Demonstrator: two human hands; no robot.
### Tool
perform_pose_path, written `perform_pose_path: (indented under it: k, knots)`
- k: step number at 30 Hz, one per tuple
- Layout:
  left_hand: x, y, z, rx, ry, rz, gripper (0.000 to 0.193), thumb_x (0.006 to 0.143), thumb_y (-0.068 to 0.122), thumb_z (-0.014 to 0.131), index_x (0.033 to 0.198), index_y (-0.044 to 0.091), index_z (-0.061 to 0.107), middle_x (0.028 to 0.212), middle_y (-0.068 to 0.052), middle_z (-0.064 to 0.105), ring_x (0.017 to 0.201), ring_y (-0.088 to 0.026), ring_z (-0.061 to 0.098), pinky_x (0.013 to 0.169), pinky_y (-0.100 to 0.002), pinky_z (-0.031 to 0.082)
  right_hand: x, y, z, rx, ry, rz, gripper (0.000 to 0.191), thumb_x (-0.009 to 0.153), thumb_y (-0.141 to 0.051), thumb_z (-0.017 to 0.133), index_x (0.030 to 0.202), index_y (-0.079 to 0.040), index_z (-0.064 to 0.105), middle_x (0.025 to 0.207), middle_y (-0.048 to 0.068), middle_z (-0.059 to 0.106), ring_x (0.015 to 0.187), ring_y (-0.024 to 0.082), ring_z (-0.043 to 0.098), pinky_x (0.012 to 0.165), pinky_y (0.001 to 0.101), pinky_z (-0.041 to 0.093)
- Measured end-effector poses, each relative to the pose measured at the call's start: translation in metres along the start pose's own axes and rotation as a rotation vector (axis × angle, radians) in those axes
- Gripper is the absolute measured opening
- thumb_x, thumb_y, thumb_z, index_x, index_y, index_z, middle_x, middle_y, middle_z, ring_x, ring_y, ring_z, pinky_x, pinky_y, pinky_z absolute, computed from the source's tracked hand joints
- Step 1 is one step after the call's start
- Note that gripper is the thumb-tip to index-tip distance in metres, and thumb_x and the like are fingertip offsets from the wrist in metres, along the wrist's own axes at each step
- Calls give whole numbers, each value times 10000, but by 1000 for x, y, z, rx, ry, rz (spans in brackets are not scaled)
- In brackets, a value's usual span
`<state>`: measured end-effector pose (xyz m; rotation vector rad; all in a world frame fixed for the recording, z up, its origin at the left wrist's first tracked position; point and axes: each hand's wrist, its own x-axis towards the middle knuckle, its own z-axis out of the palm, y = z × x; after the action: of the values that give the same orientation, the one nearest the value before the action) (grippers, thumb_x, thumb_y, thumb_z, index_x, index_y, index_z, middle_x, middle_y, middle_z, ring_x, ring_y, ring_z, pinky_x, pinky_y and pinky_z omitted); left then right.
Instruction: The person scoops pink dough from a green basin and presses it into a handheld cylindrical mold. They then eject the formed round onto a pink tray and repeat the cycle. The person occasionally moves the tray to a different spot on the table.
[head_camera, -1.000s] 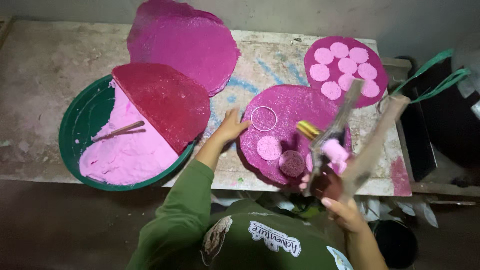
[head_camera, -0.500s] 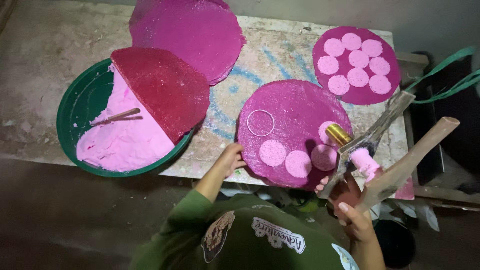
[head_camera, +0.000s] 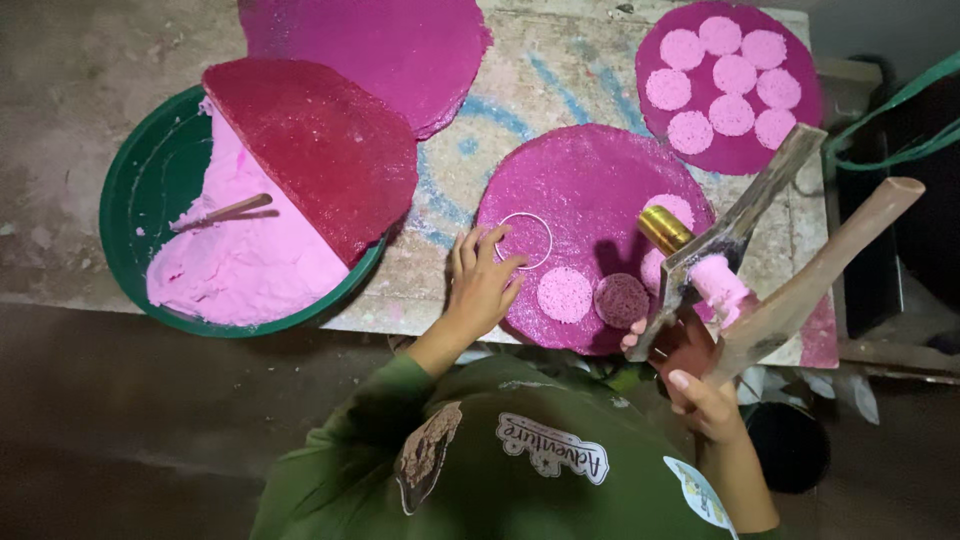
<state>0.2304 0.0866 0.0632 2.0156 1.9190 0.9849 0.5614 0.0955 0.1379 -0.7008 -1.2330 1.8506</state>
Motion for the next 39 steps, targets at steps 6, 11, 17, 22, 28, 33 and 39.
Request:
perform_pose_path:
  k: [6, 11, 17, 22, 28, 33, 39]
  knots:
    - [-9, 7, 2, -3, -102, -5, 260, 913, 268, 701, 1167, 216, 723, 1499, -129, 430, 1438, -438, 293, 1192, -662, 161, -6, -1, 9, -60, 37, 29, 823, 835, -213, 686, 1529, 61, 340, 1377, 257, 556, 1267, 385, 586, 1101, 531, 454]
    - [11, 9, -13, -143, -85, 15, 600, 939, 332, 689, 1478, 159, 492, 1609, -184, 304, 1469, -434, 242, 1173, -668, 144, 4, -4, 3, -84, -50, 121, 884, 873, -442, 602, 1544, 53, 307, 1331, 247, 607, 1209, 348, 635, 1036, 498, 503]
    - [97, 5, -48, -2345, -481, -145, 832, 979, 475, 706, 1605, 32, 382, 1595, -268, 415, 1537, -414, 361, 1305, -549, 242, 46, 4, 5, 170, -623, 698, 1010, 919, -731, 469, 1560, 22, 263, 1284, 246, 656, 1165, 316, 678, 1027, 470, 540]
    - [109, 13, -51, -2364, -508, 369, 575, 894, 244, 694, 1439, 113, 566, 1329, -125, 618, 1374, -297, 522, 1269, -479, 352, 74, -32, 0, -74, -683, 794, 1041, 916, -776, 435, 1489, 93, 423, 1289, 234, 669, 1211, 337, 673, 1090, 465, 525]
    - [147, -8, -21, -2420, -246, 330, 243, 920, 150, 628, 1151, 79, 603, 1075, -75, 639, 1117, -239, 604, 1094, -422, 418, 140, -90, -33, -856, -436, 1013, 928, 846, -729, 433, 1534, -114, 528, 1378, 105, 634, 1253, 255, 653, 1080, 418, 476]
    - [157, -28, 10, -2640, -83, 178, 256, 854, 176, 593, 1098, 108, 561, 1006, -45, 590, 1071, -241, 589, 1194, -491, 411, 163, -79, -21, -864, -421, 987, 904, 884, -730, 311, 1484, -81, 499, 1423, 134, 627, 1270, 246, 640, 1088, 404, 475]
    - [151, -42, 26, -2773, 8, 214, 201, 924, 223, 536, 1073, 88, 535, 972, -46, 556, 996, -224, 560, 1129, -453, 452, 169, -64, 7, -823, -365, 1005, 942, 877, -770, 261, 1288, -29, 672, 1164, 180, 751, 1050, 252, 698, 924, 390, 575]
